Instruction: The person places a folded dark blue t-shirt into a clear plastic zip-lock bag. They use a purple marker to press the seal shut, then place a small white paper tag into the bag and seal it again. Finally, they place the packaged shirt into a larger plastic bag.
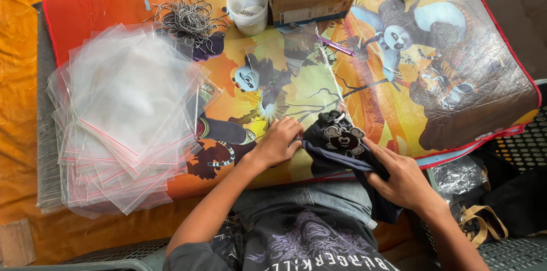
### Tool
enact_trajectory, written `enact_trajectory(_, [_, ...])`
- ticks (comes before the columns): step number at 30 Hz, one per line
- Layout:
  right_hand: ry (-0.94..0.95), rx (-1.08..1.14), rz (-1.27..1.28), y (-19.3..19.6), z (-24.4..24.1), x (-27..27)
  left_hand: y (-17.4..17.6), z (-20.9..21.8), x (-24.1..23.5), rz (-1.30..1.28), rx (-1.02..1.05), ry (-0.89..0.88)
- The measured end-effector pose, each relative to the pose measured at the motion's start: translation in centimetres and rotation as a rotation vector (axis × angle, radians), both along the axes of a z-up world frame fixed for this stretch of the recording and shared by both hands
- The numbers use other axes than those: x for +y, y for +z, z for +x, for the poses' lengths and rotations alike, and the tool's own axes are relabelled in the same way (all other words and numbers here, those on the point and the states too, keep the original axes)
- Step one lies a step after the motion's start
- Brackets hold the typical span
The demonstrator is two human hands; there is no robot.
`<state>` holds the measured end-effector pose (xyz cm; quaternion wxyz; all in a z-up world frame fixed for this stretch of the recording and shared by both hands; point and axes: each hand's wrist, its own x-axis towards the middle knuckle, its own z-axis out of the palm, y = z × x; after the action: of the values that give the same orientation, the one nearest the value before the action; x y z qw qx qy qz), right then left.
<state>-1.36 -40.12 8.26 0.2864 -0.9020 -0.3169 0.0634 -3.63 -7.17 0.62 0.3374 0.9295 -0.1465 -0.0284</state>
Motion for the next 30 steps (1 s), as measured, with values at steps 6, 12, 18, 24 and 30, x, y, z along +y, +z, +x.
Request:
enact_trajectory(6, [0.026, -0.002, -0.045, 0.2, -0.7, 0.2, -2.1, 0.0, -0.2, 0.146, -0.256, -0.074])
enact_trajectory(12, [0.039, -0.003, -0.054, 0.4, -0.8, 0.7, -3.5, 0.1, -0.6, 0.336, -0.492, -0.127])
enact_trajectory(18, [0.034, 0.007, -0.05, 0.7, -1.2, 1.1, -3.7, 0.4, -0.1, 0.266, -0.477, -0.122])
enact_trajectory(24, [0.121, 0.08, -0.108, 0.2, -1.5, 0.3, 2.5, 0.4, 0.4, -0.271, -0.107, -0.025])
enact_trajectory(30, [-0.019, 0.054, -0.158, -0.2, -1.4, 0.9, 5.1, 0.5, 0.2, -0.384, -0.07, -0.01])
